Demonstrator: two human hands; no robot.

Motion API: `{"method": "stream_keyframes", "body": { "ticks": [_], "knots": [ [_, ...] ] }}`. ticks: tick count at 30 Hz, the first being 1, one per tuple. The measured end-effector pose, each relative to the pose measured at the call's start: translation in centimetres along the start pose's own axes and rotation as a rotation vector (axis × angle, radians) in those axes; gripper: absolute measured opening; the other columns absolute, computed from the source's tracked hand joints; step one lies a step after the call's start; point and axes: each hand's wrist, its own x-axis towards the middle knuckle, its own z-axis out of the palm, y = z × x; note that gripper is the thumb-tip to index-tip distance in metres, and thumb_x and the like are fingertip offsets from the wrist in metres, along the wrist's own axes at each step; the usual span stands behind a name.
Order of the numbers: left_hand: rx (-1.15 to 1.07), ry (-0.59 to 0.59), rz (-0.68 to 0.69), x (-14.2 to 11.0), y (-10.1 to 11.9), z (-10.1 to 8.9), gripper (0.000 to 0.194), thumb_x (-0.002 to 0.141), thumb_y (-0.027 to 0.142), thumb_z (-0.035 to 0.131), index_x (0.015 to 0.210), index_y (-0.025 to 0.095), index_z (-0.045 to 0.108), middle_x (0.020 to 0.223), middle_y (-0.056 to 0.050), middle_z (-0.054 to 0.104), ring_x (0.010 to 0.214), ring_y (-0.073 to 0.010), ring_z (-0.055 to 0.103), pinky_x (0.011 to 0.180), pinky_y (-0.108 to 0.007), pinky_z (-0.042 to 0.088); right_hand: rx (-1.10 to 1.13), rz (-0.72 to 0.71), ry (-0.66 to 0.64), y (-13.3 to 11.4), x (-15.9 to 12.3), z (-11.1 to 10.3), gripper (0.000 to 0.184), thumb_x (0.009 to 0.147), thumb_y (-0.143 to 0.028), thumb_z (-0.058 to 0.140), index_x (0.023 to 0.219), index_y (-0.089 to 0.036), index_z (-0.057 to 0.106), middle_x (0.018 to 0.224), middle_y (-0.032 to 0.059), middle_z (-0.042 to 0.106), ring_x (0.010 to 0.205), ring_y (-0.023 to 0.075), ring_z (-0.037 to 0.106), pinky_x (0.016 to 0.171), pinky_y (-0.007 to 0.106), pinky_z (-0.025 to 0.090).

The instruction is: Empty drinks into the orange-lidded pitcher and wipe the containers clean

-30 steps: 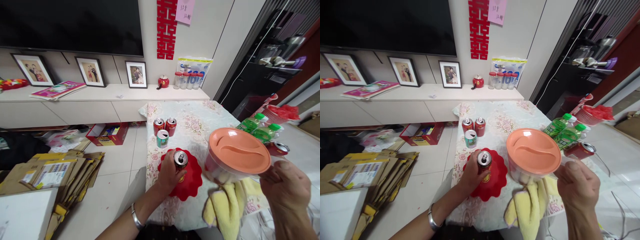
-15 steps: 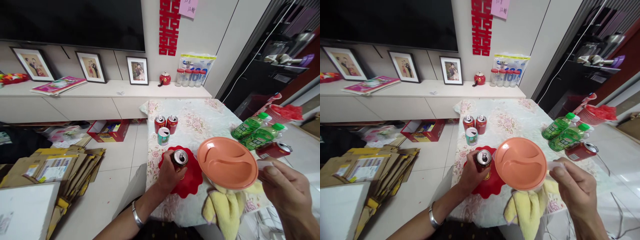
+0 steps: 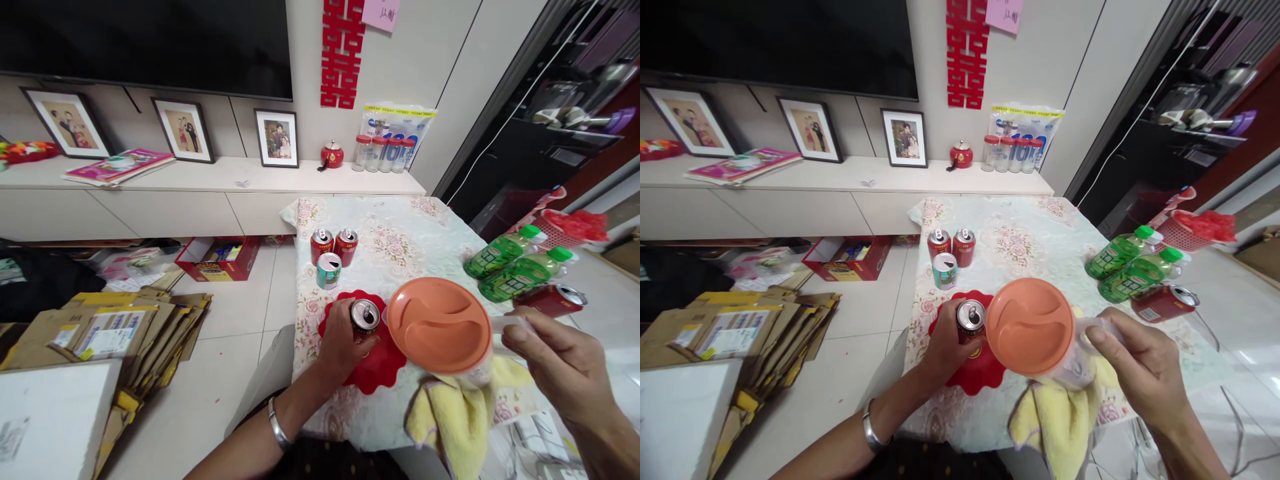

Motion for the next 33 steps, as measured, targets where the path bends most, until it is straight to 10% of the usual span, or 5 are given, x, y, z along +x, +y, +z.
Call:
{"method": "stream_keyframes", "body": {
  "ticks": [33],
  "knots": [
    [0.001, 0.037, -0.005, -0.2, 0.7, 0.0, 0.064, 0.078, 0.037, 0.088, 0.131, 0.02, 0.057, 0.129, -0.018, 0.07, 0.122, -0.0398, 0.069, 0.1, -0.059, 0.06, -0.262, -0.445, -0.192, -1.3, 2.2, 0.7, 0.038, 0.104, -0.041, 0.061, 0.071, -0.024, 0.057, 0.052, -0.0064, 0.048, 0.041, 0.0081, 0.046, 0.04, 0.02, 0.036]
  ]
}}
